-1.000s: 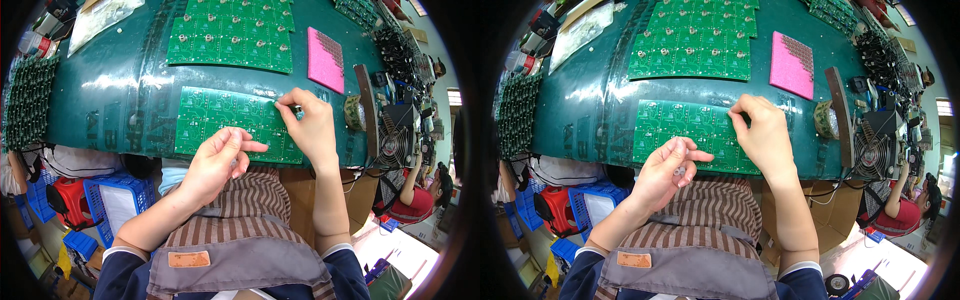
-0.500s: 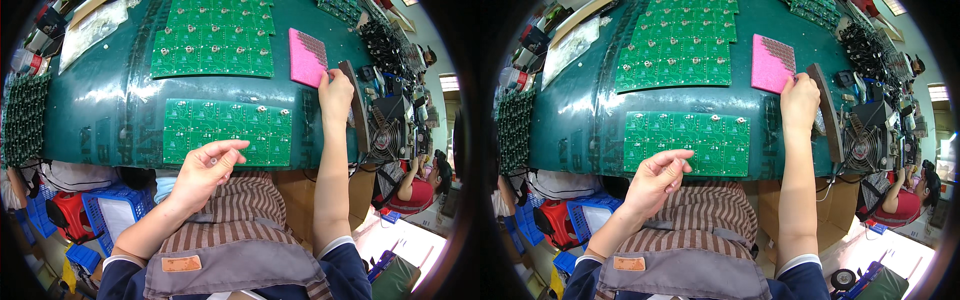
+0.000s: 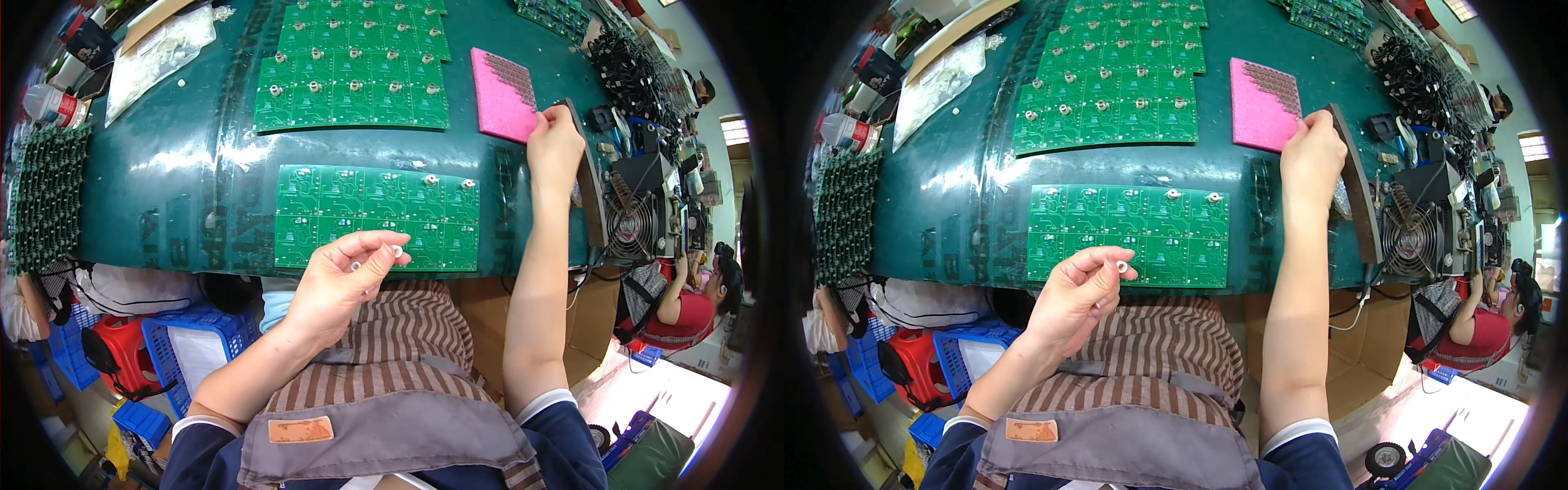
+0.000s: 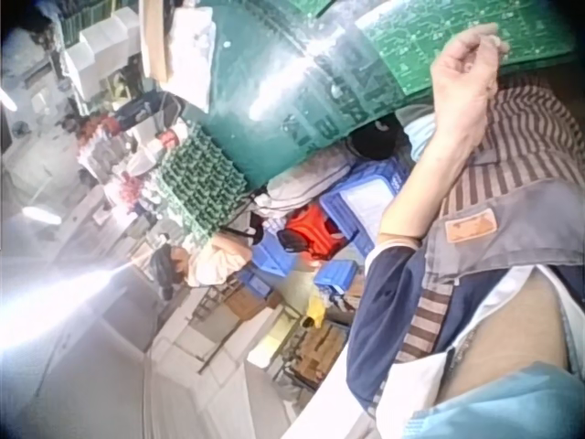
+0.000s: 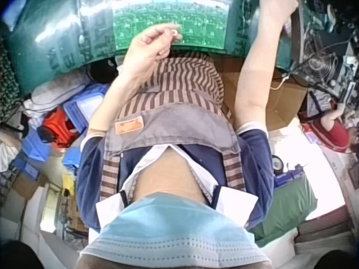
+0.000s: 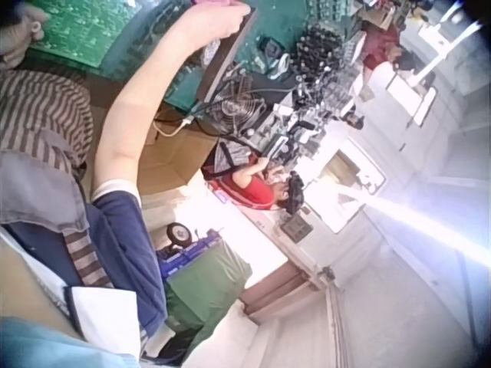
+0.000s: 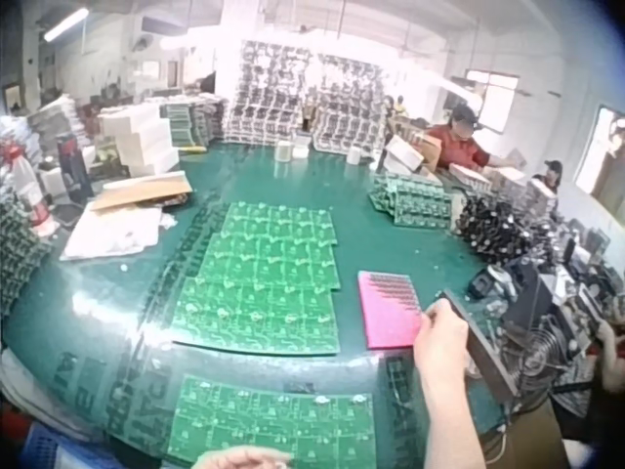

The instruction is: Assembling electronic components onto printed circuit boards and performing soldering.

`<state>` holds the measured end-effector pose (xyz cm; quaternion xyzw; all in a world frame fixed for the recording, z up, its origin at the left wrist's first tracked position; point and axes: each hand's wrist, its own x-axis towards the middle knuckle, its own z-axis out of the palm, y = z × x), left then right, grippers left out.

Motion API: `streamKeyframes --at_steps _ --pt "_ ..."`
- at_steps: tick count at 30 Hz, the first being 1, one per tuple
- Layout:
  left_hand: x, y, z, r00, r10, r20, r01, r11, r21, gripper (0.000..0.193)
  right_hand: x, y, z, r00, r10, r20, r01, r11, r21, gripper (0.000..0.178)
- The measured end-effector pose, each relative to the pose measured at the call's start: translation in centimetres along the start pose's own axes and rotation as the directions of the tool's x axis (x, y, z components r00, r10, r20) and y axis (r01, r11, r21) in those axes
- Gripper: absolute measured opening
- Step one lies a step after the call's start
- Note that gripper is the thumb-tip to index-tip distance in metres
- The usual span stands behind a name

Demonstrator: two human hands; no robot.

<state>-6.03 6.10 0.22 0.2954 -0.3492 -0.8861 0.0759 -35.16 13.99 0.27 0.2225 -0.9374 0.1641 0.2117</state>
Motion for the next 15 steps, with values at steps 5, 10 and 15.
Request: streamKeyframes --at_steps 5,10,15 --pt "-0.3 -0.2 -0.5 0.997 0.007 0.078 0.003 0.993 -0.122 0.021 -7.3 -4.6 -7.4 0.882 -0.287 0.374 -0.24 0.41 0.88 0.009" --pt "-0.2 -0.2 0.1 0.992 0.026 0.122 -0.005 0.986 -0.168 0.019 -12.9 -5.5 -9.6 0.765 -0.453 0.457 -0.41 0.204 0.889 0.01" --pt "-0.2 -0.6 0.1 0.993 0.015 0.121 0.006 0.985 -0.173 0.018 -13.6 -5.4 -9.2 0.779 -0.395 0.487 -0.466 0.154 0.871 0.009"
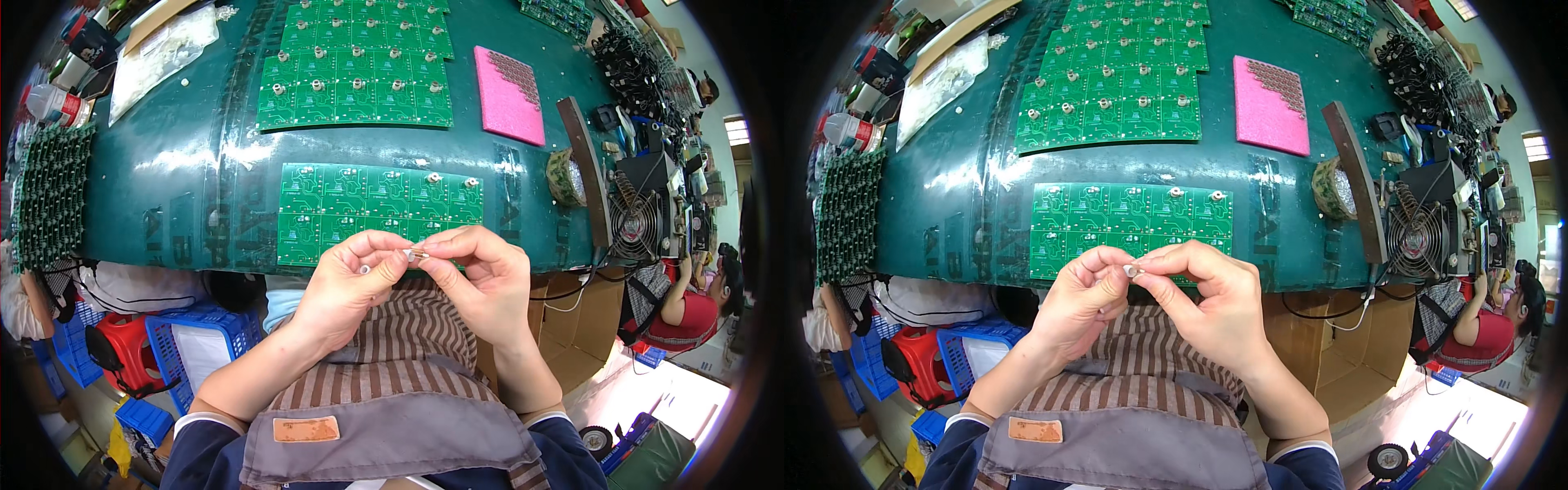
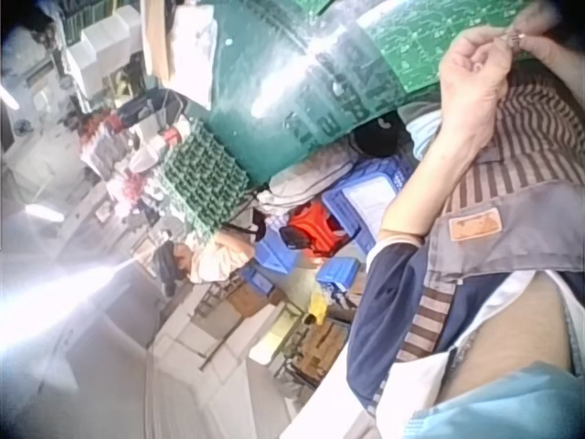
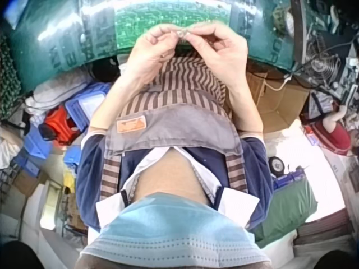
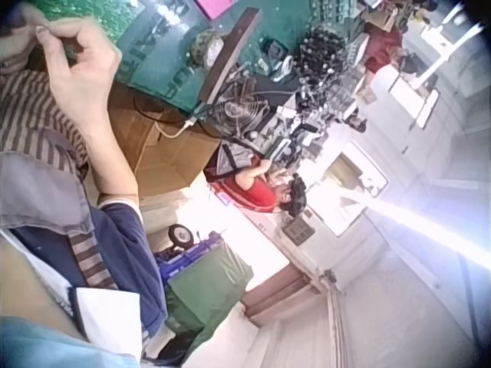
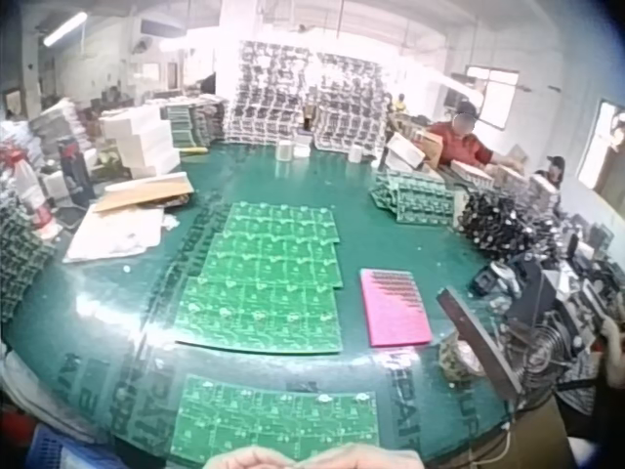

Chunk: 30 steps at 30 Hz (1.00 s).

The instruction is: Assembling electronic components onto printed circuit boards and performing soldering.

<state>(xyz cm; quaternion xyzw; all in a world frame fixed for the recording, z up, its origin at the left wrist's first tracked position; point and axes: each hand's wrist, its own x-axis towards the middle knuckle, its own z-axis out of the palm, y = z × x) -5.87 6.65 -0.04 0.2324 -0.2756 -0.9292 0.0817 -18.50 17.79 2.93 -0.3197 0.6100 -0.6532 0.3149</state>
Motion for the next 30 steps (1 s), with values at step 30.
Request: streamKeyframes --at_steps 30 --pt "0.9 11.5 -1.5 0.869 0.489 -0.073 -0.095 0.309 0.946 0.015 1.0 0.4 -1.1 0.96 -0.275 0.05 0.272 0.88 -0.389 0.015"
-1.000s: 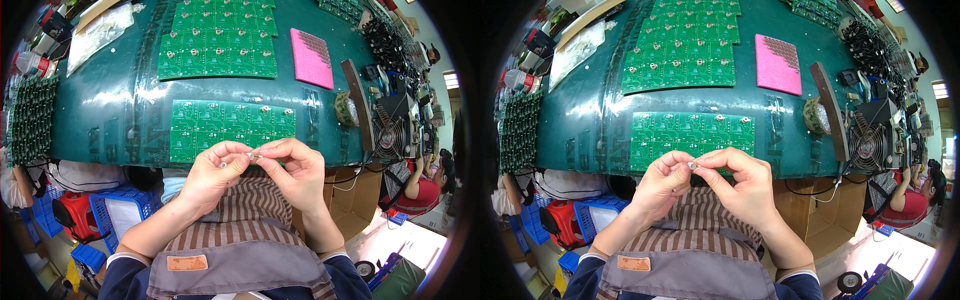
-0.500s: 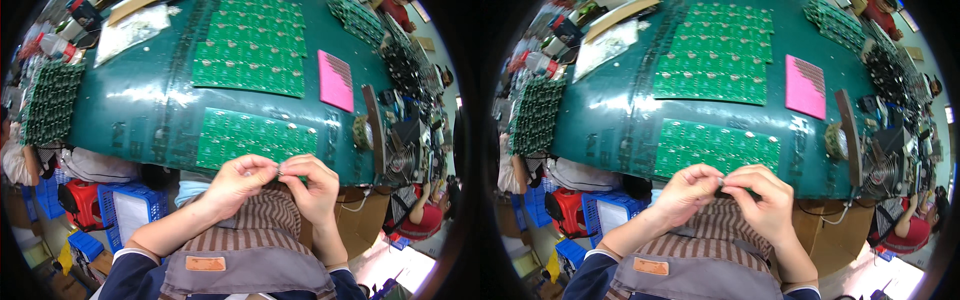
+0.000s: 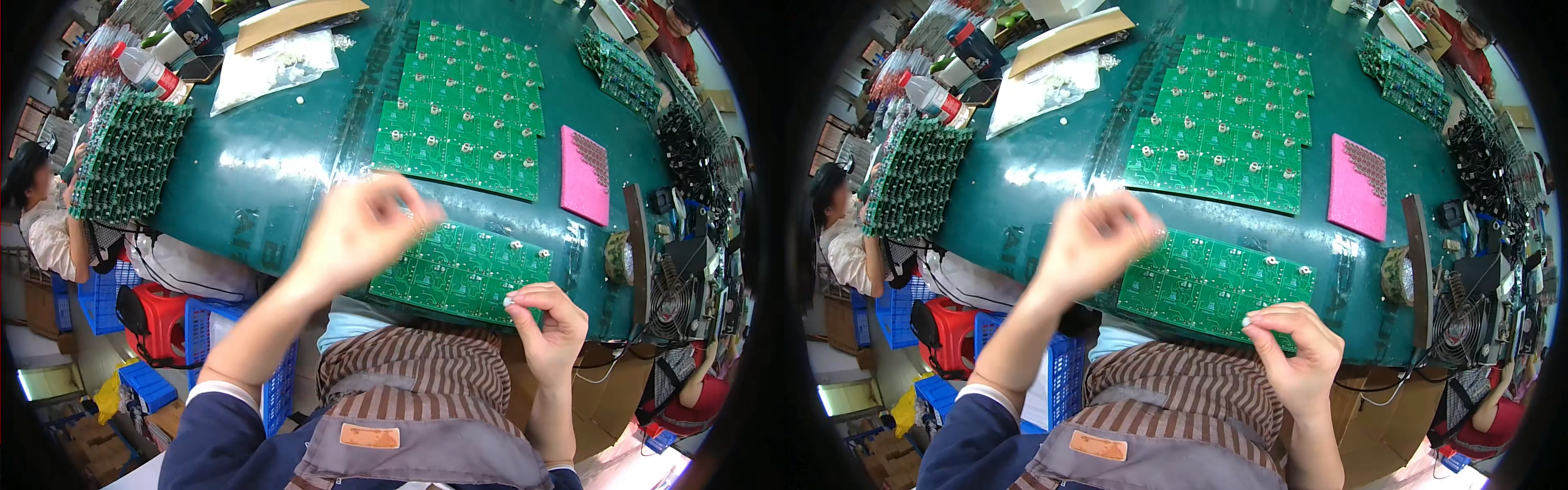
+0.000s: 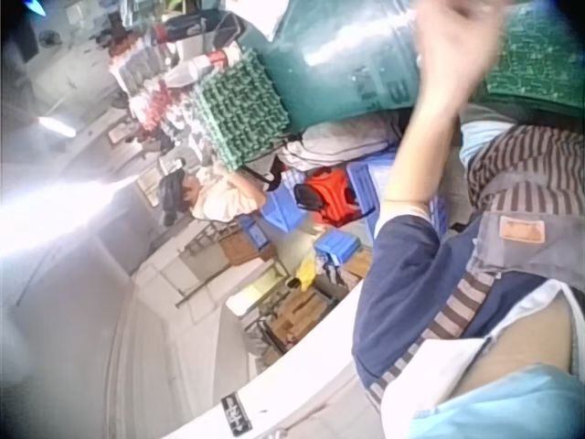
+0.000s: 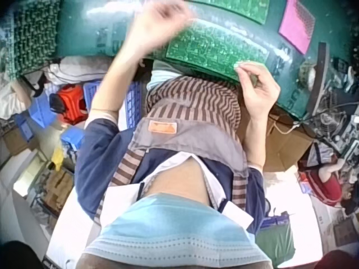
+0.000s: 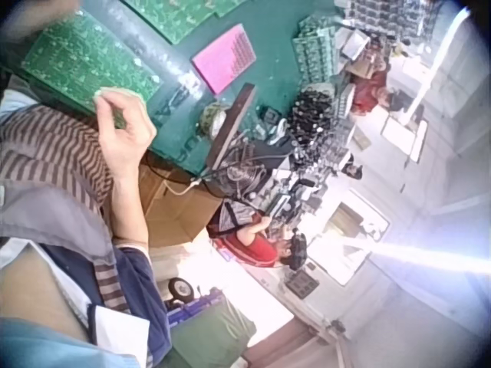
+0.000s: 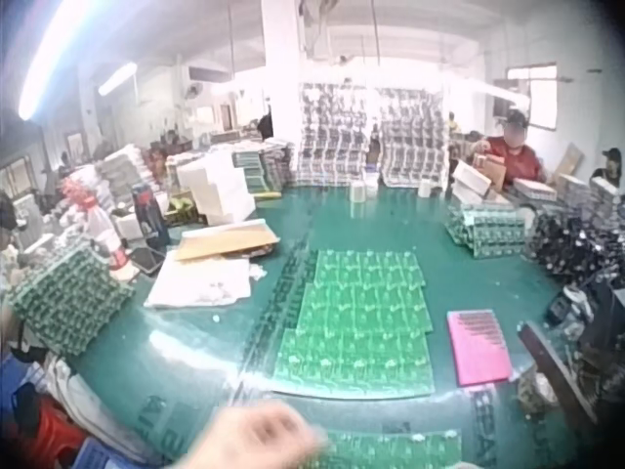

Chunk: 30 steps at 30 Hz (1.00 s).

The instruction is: Assembling electronic components onto printed circuit boards and performing soldering.

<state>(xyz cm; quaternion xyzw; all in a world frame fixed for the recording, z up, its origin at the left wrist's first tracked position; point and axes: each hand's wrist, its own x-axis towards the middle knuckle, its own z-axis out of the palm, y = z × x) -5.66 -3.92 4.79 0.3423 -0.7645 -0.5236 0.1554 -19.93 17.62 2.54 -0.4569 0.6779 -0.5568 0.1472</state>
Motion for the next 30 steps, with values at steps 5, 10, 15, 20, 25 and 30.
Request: streamKeyframes --at_steps 5,10,15,20,25,30 --pt "10.4 -4.9 -9.1 0.798 0.233 -0.556 0.163 0.805 0.57 0.043 -0.4 0.6 -0.7 0.993 0.095 -0.075 -0.1 0.993 -0.07 0.012" --pt "18.4 -9.2 -17.2 0.742 0.365 -0.563 0.302 0.568 0.766 0.031 -0.4 1.0 -0.4 0.992 0.113 -0.047 -0.118 0.987 -0.106 0.012" --pt "20.9 -11.8 -15.8 0.782 0.279 -0.558 0.335 0.567 0.753 0.046 -0.9 1.7 -0.6 0.986 0.153 -0.062 -0.159 0.98 -0.117 0.01" --pt "20.9 -10.7 -13.0 0.789 0.384 -0.479 0.24 0.525 0.816 0.045 -0.8 2.1 -0.9 0.976 0.213 -0.054 -0.218 0.967 -0.13 0.008" --pt "19.5 -11.4 -13.5 0.764 0.62 -0.181 -0.014 0.296 0.955 0.039 -0.7 2.0 -0.8 0.978 0.193 -0.078 -0.201 0.972 -0.118 0.008" --pt "18.4 -11.0 -13.8 0.794 0.605 -0.059 -0.136 0.271 0.953 0.04 -0.7 1.9 -0.8 0.984 0.168 -0.058 -0.175 0.974 -0.143 0.008"
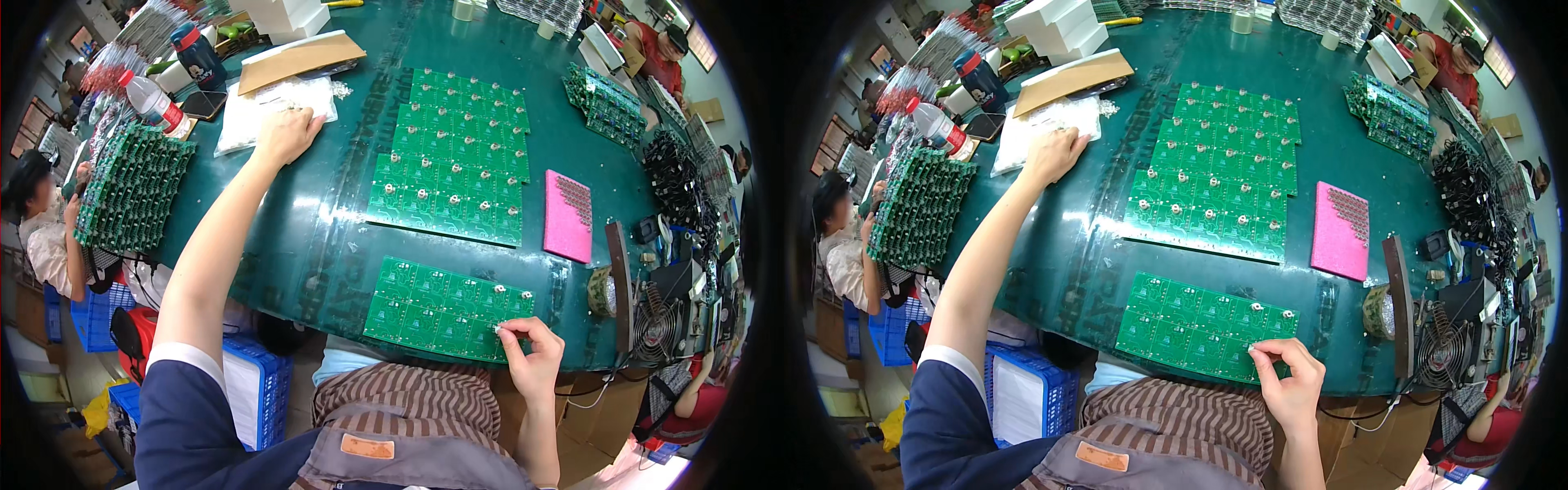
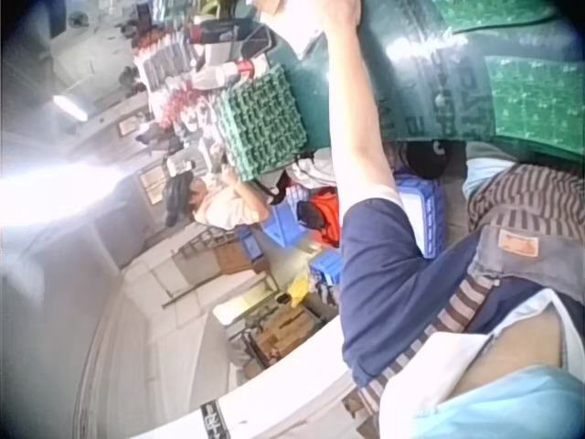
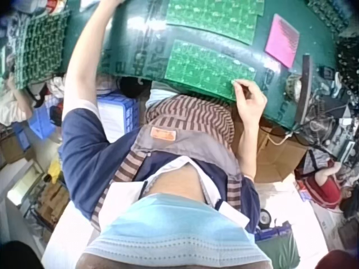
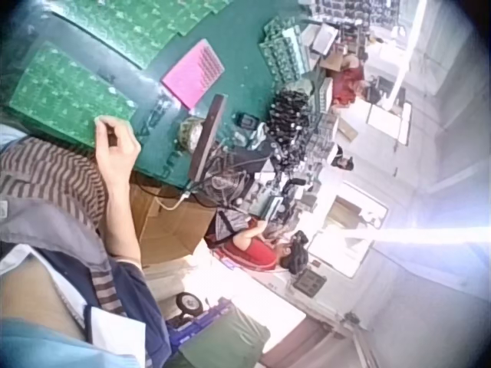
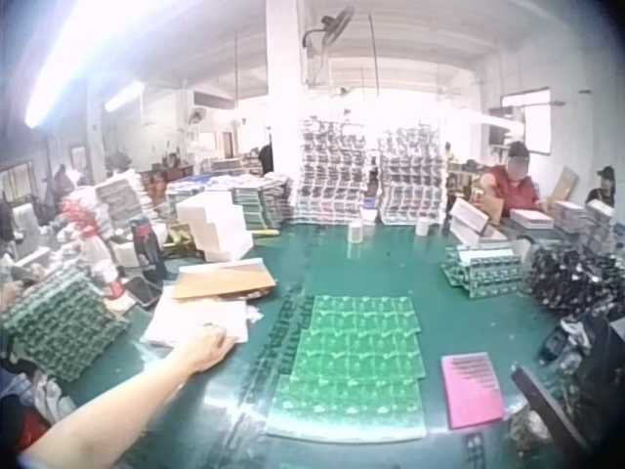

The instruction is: Assembling electronic components onto printed circuit boards and performing soldering.

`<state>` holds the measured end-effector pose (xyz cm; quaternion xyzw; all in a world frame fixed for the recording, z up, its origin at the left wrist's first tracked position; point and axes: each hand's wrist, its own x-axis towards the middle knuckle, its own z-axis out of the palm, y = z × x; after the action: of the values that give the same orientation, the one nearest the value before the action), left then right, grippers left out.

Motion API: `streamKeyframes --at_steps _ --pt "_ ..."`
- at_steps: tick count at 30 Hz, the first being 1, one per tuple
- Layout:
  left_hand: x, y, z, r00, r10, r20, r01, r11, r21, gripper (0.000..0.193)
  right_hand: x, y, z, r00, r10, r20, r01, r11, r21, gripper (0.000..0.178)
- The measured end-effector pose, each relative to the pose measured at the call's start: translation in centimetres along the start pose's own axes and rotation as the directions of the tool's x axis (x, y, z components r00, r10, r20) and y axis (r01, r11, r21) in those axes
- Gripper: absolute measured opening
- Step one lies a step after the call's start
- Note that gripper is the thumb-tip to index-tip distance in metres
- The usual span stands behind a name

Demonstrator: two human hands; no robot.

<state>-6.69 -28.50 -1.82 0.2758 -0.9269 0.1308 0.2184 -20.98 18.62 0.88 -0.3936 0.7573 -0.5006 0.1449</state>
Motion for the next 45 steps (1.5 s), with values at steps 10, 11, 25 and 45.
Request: streamKeyframes --at_steps 10,11,25,45 --pt "1.6 -1.8 0.6 0.982 -0.188 0.012 0.186 0.957 -0.223 0.034 0.7 0.2 0.2 1.0 0.021 -0.016 -0.021 1.0 -0.007 0.007" --pt "1.6 -2.1 0.1 0.975 -0.219 -0.04 0.209 0.961 -0.18 0.03 0.8 -0.1 0.2 1.0 -0.001 -0.014 0.001 1.0 0.001 0.007" --pt "0.5 -0.1 1.6 0.989 -0.146 -0.015 0.143 0.982 -0.121 0.02 -0.7 -0.5 -0.7 0.987 0.142 0.073 -0.139 0.989 -0.056 0.007" --pt "2.3 -1.3 -3.5 0.901 -0.173 0.398 0.249 0.957 -0.148 0.037 -0.6 0.0 -0.2 0.999 -0.028 -0.033 0.026 0.998 -0.06 0.004"
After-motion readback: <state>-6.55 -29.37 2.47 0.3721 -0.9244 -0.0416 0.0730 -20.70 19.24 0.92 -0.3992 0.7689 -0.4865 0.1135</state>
